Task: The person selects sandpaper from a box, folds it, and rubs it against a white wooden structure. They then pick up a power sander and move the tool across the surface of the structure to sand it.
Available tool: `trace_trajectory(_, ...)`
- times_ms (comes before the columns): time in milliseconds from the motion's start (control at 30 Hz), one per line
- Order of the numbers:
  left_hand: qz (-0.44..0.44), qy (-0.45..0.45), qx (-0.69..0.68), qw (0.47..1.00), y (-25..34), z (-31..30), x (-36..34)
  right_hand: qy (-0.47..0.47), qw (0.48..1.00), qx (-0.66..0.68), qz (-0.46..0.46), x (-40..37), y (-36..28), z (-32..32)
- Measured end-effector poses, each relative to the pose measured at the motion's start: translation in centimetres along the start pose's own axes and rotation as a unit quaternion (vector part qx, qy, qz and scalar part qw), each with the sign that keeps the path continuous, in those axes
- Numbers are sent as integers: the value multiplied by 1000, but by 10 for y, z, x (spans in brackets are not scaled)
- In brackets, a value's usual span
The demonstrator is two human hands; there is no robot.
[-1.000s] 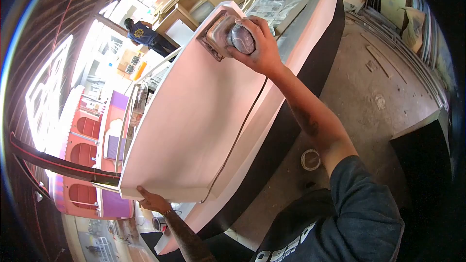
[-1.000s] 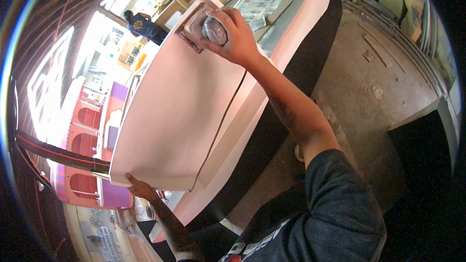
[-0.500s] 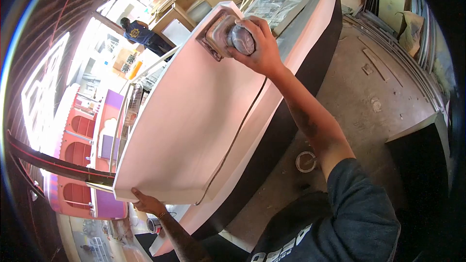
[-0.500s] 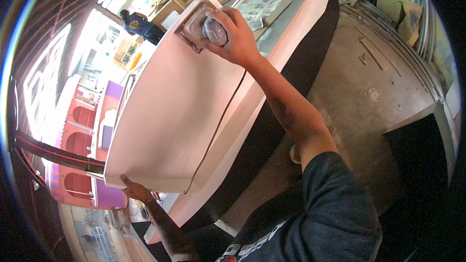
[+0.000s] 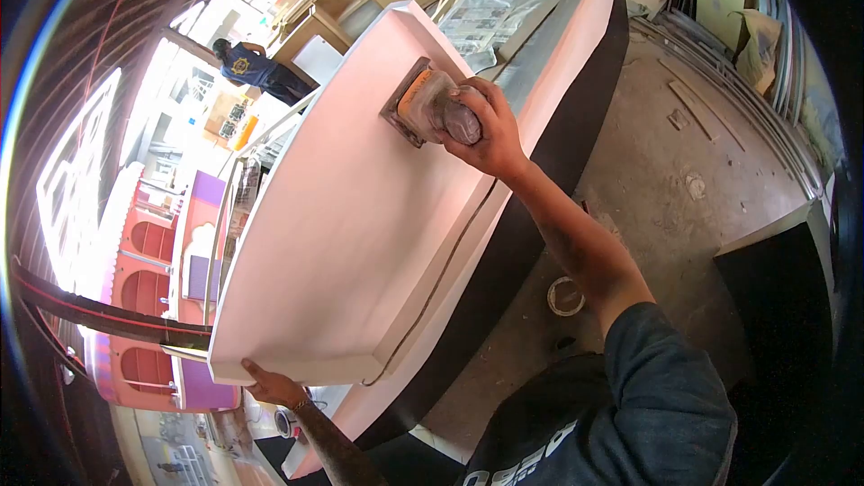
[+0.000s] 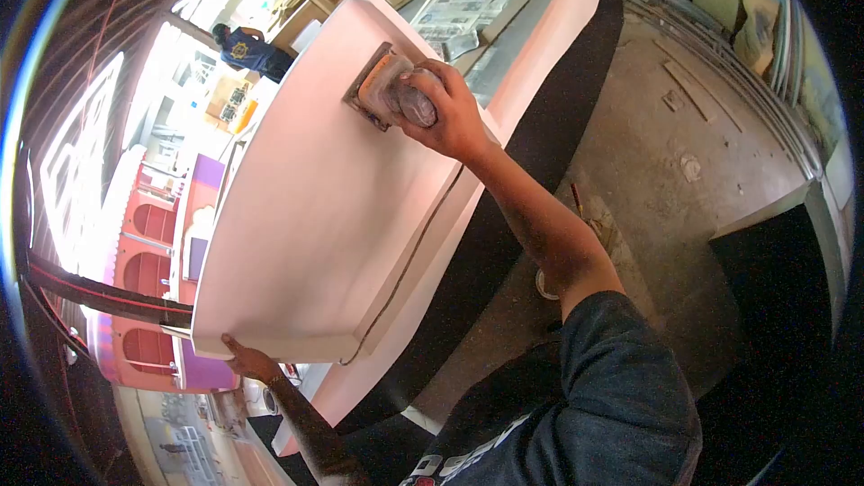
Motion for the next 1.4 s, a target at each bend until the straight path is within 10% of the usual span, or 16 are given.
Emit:
trace_trajectory(233, -70, -20, 24, 997, -45, -8, 10, 27, 999, -1, -36, 34, -8, -5)
trace_trajectory(633, 57, -55, 42, 996, -73, -7, 20, 46, 998, -13, -51, 78, -19, -13)
trace_trajectory(1133, -71, -30, 12, 997, -63, -9, 16, 36, 997, -17, -67, 78, -15, -13)
trace_trajectory(1400, 37, -32, 116, 992, -55, -12, 18, 14, 998, -52, -45, 63, -10, -10)
Point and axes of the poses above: each hand's wrist, its own x-axis towards the middle knuckle, its own z-axis out of the palm, y = z × x, the point moved 7 cm from there along x, towards the middle knuckle, and after that the axes turned 7 degrees about -y, right-handed, at the moved point
